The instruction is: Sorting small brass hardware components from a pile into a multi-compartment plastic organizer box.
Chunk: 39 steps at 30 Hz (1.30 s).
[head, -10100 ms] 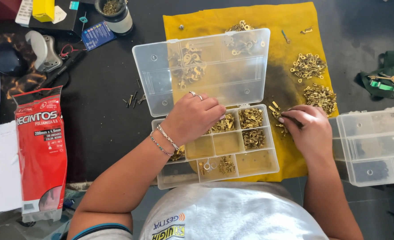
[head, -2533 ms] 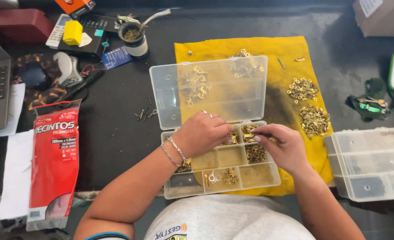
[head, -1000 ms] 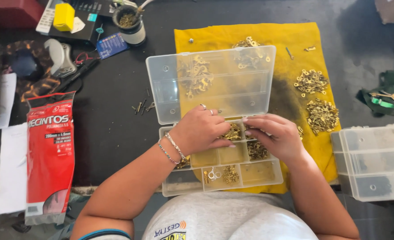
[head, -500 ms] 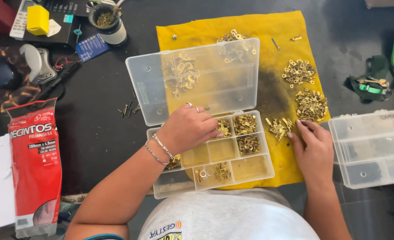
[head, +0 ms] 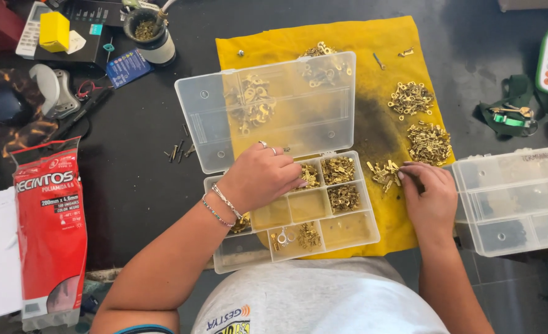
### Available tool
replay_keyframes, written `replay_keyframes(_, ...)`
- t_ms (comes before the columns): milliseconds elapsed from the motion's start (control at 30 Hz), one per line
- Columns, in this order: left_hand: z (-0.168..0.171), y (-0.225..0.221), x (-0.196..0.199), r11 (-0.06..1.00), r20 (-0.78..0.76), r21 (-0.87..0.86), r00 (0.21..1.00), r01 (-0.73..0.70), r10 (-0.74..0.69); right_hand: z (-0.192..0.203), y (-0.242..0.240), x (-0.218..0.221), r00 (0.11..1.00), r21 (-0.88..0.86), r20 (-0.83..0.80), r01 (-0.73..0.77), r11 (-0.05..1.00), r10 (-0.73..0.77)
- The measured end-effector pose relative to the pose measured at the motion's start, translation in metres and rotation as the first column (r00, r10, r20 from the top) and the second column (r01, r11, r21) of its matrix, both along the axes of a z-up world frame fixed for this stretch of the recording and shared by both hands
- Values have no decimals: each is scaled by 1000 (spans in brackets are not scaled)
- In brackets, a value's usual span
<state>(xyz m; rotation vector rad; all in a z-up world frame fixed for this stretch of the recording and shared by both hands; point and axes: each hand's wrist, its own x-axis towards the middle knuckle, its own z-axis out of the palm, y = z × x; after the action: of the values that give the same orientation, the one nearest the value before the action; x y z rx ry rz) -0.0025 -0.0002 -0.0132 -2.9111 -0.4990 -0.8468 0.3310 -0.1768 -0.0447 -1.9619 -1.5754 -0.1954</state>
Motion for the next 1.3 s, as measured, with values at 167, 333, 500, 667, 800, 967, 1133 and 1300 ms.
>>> replay_keyframes(167,1,1,1,1000,15,2,1000,12,-12,0,-1,2,1000,16,0,-16,1000,16)
replay_keyframes(333,9,2,1,1000,17,8,1000,16,-16,14,-8,-1,1000,32,-17,1,1000,0)
replay_keyframes(500,21,2,1,997,-123,-40,990,67,-72,47,-16,1,1000,26,-3,20,999,-20)
replay_keyframes(667,24,0,1,997,-123,-35,990,63,-67,56,12,30,936,33,344,71,997,-78)
replay_keyframes(800,24,1,1,997,-130,-40,989,69,-74,39,23,40,874,-103,460,224,969,-153)
replay_keyframes(967,26,-1,0,998,-139,-3,988,64,-63,53,8,2,944,-158,327,18,987,35)
replay_keyframes(1133,21,0,2,998,-125,5,990,65,-64,37,-3,-4,940,-318,341,99,943,17)
replay_keyframes(1300,22,1,2,997,-118,13,991,69,-67,40,0,-12,981,-269,186,-11,963,63)
